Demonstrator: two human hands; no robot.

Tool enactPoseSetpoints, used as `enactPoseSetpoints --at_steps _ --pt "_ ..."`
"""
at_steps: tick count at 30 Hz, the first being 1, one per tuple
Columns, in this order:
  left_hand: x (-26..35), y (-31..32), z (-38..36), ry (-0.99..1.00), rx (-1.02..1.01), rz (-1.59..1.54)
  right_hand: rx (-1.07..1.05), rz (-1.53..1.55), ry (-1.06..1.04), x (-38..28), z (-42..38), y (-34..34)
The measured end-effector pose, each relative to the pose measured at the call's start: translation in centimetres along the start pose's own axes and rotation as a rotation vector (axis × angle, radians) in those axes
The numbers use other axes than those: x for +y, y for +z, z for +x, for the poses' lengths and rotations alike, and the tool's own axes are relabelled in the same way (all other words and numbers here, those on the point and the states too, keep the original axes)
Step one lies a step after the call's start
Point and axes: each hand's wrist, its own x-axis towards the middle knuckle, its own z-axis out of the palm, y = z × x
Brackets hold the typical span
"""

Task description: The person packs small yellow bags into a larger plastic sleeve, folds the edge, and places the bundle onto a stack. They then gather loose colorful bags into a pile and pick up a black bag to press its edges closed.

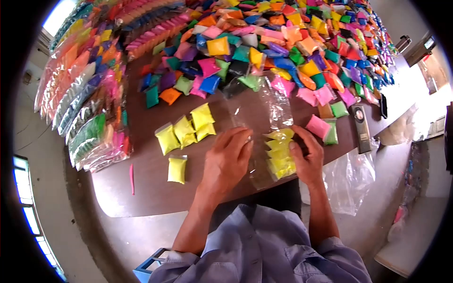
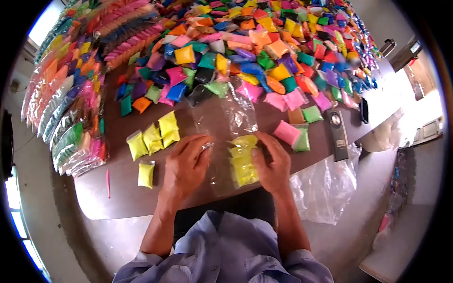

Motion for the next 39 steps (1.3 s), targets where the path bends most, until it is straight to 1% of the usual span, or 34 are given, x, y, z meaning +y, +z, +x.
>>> enactPoseSetpoints --at_steps 2,4,6,7,9,11,13,14,16,17,18,19,21,23,25,28,31,32,34,35,37,39 --pt "-0.7 -2.6 -2.1 -0.189 0.053 0.045 0.007 -0.008 -0.018 0.2 0.0 0.0" --pt "-2.1 -5.5 -4.6 -0.390 0.120 0.173 0.015 0.016 -0.013 0.1 -0.1 0.1" --pt "-3.2 -8.4 -6.4 -0.362 0.162 0.470 0.014 0.027 -0.003 0.2 -0.2 0.1" --pt "-3.6 -9.4 -7.0 -0.364 0.161 0.473 0.014 0.044 0.012 0.4 -0.2 0.1" --pt "-4.2 -10.8 -8.4 -0.589 0.075 0.574 0.008 0.061 0.025 0.5 -0.2 0.1" --pt "-5.1 -11.3 -9.4 -0.603 0.088 0.525 0.018 0.081 0.026 0.6 -0.2 0.2" --pt "-5.2 -11.5 -9.6 -0.726 0.099 0.339 0.016 0.080 0.026 0.6 -0.3 0.3" --pt "-5.3 -11.5 -9.7 -0.724 0.100 0.333 0.019 0.079 0.026 0.5 -0.3 0.2" --pt "-5.8 -11.5 -10.2 -0.713 0.082 0.117 0.017 0.092 0.058 0.2 -0.3 0.1" --pt "-6.1 -11.7 -10.4 -0.704 0.075 0.106 0.009 0.110 0.094 0.2 -0.4 0.1" --pt "-6.1 -11.9 -10.4 -0.742 0.040 -0.033 0.019 0.091 0.044 0.4 -0.4 0.1" --pt "-6.1 -11.8 -10.2 -0.780 0.002 -0.172 0.013 0.087 0.063 0.3 -0.4 0.0" --pt "-5.0 -11.6 -9.4 -0.768 -0.018 -0.222 0.013 0.108 0.076 0.3 -0.4 0.1" --pt "-3.6 -11.0 -7.8 -0.834 0.041 -0.352 0.016 0.095 0.085 0.2 -0.4 0.2" --pt "-2.3 -9.6 -5.2 -0.814 0.038 -0.327 0.021 0.064 0.053 0.1 -0.3 0.0" --pt "-1.6 -6.8 -1.5 -0.703 0.082 -0.525 0.031 0.063 0.001 0.5 -0.2 0.2" --pt "-1.1 -3.0 2.1 -0.621 0.114 -0.716 0.027 0.040 0.001 0.3 -0.2 0.1" --pt "-1.8 -1.8 2.7 -0.620 0.112 -0.717 0.029 0.039 0.002 0.3 -0.2 0.0" --pt "-3.8 0.9 3.0 -0.509 -0.003 -0.671 0.020 0.032 -0.019 0.3 -0.1 -0.1" --pt "-4.3 1.8 3.1 -0.507 -0.008 -0.673 0.024 0.030 -0.016 0.2 -0.2 -0.2" --pt "-4.3 3.0 3.5 -0.387 -0.095 -0.548 -0.002 0.092 0.080 -0.3 -0.2 -0.3" --pt "-3.5 3.2 3.8 -0.408 -0.112 -0.558 -0.005 0.086 0.079 -0.2 -0.3 -0.3"
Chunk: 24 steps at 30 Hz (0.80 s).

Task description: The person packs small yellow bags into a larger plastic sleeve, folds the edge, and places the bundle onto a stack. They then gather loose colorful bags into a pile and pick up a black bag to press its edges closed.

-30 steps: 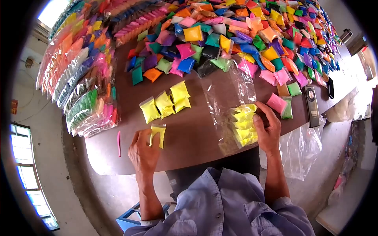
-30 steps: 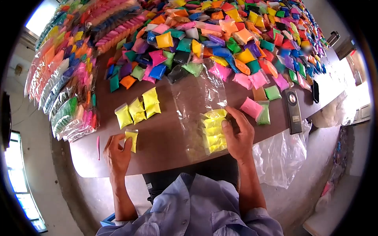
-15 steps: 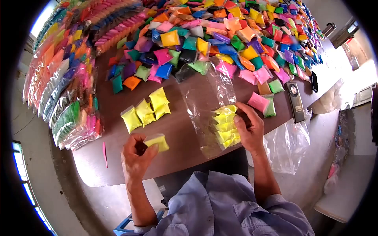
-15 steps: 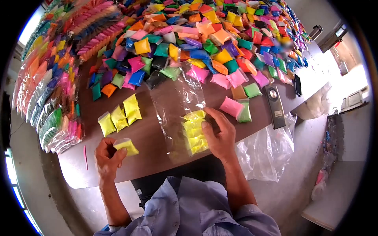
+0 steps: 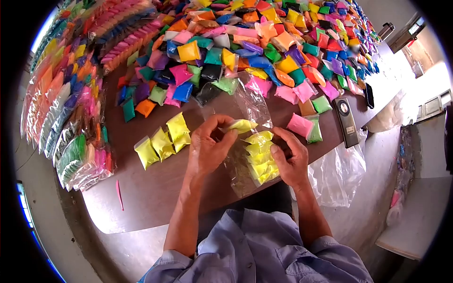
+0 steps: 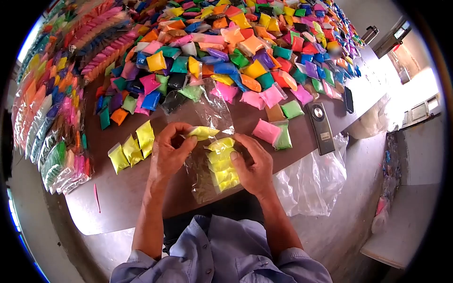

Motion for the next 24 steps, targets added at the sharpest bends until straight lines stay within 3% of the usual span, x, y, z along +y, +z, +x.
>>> enactPoseSetpoints --at_steps 6,8,11,14,24 --pt "0.5 0.6 0.5 -0.073 -0.100 0.106 0.008 -0.029 -0.117 0.2 0.4 0.1" --pt "0.1 0.4 0.5 0.201 -0.030 0.360 0.009 -0.037 -0.151 0.3 0.4 0.1" --pt "0.8 0.3 0.4 0.311 -0.040 0.445 -0.012 0.017 -0.075 -0.1 0.3 0.1" --pt "1.5 1.0 0.5 0.206 -0.105 0.282 -0.004 -0.004 -0.112 -0.2 0.4 0.2" --pt "-0.7 1.2 0.9 0.309 -0.120 0.399 0.005 0.035 -0.076 -0.1 0.3 0.4"
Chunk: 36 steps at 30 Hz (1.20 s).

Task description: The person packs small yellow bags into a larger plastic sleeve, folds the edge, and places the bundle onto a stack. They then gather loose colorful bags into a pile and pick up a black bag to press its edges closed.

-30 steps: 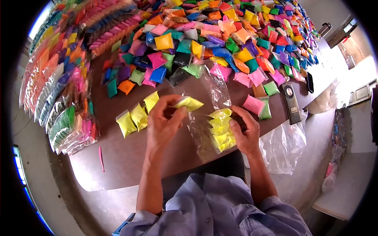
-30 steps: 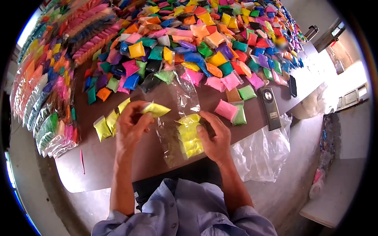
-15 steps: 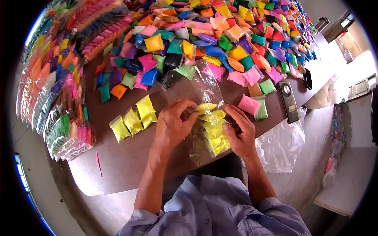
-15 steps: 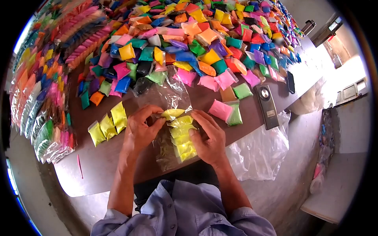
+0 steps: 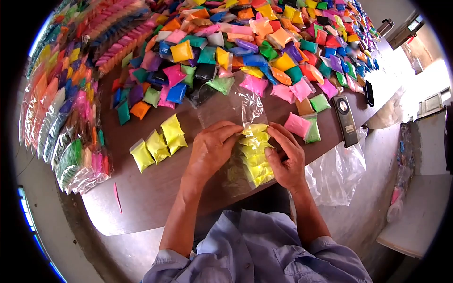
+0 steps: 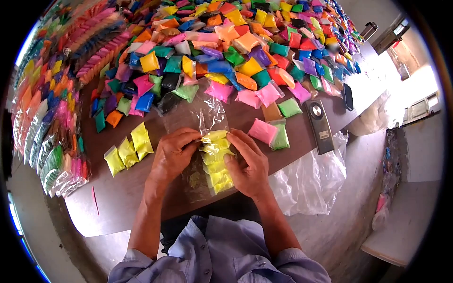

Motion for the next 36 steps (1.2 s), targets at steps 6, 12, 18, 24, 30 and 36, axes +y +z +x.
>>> enactPoseSetpoints --at_steps 6,12,18,24,30,36 --pt "-0.1 0.5 -0.3 -0.002 -0.021 0.030 0.000 -0.031 -0.019 0.1 0.0 -0.1" --pt "2.0 -2.0 -1.8 0.037 0.110 0.328 0.011 -0.065 -0.090 0.7 0.0 0.1" --pt "0.0 -9.6 -3.5 -0.247 0.268 0.529 0.011 -0.044 -0.016 0.5 -0.1 0.0" --pt "-4.3 -12.6 -2.2 -0.234 0.132 0.573 0.020 -0.060 -0.048 0.9 -0.1 0.0" --pt "-2.7 -13.7 -1.6 -0.313 0.075 0.279 0.029 -0.072 -0.042 0.5 -0.3 0.0" --pt "-0.8 -12.9 -1.4 -0.439 0.076 -0.186 0.012 0.002 0.056 -0.6 -0.2 0.1"
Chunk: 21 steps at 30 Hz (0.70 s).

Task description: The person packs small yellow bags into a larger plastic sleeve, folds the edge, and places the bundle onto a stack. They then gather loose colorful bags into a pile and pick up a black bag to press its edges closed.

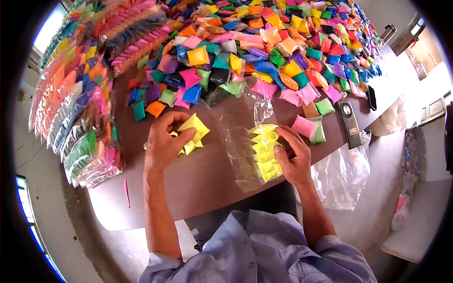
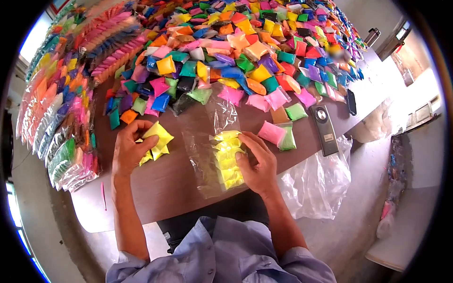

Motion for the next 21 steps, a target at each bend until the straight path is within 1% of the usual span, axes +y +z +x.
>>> enactPoseSetpoints --at_steps 1,2,4,5,6,7,9,10,12,14,16,17,19,21 --pt "-0.2 0.7 0.3 0.120 0.021 0.027 -0.001 -0.012 -0.025 0.1 0.0 0.0" --pt "0.0 1.6 0.5 0.119 0.021 0.023 -0.003 -0.016 -0.024 0.5 0.1 0.0" --pt "0.6 3.8 0.8 0.093 0.018 -0.053 0.011 -0.088 -0.135 1.2 0.2 0.0" --pt "0.2 4.9 1.3 0.088 0.005 -0.003 0.011 -0.090 -0.134 1.0 0.2 0.0" --pt "-0.3 6.2 1.7 0.088 0.002 -0.005 0.006 -0.071 -0.087 0.6 0.2 0.0" --pt "-0.6 7.6 2.1 0.131 0.007 -0.045 0.002 -0.052 -0.041 0.3 0.2 0.0" --pt "-0.1 9.7 2.5 0.204 0.007 -0.094 0.002 -0.042 -0.027 0.1 0.2 0.0" --pt "-0.3 10.5 2.7 0.202 0.002 -0.096 -0.002 -0.028 -0.014 0.1 0.1 -0.1" --pt "-1.0 12.0 3.3 0.151 -0.080 -0.101 -0.004 -0.032 -0.007 0.1 0.0 -0.1" --pt "-1.2 12.7 3.1 0.150 -0.110 -0.113 -0.006 -0.035 -0.004 0.4 0.2 -0.1" --pt "-0.4 12.8 2.6 0.307 -0.044 -0.039 -0.001 -0.055 -0.073 0.8 0.1 -0.1" --pt "-0.1 12.7 2.4 0.304 -0.046 -0.041 -0.001 -0.056 -0.069 0.8 0.1 -0.1" --pt "0.3 12.3 2.2 0.300 -0.102 0.088 -0.001 -0.040 -0.055 0.5 0.2 -0.1" --pt "-0.2 12.8 2.4 0.319 -0.093 0.068 -0.006 -0.036 -0.026 0.0 0.2 -0.1"
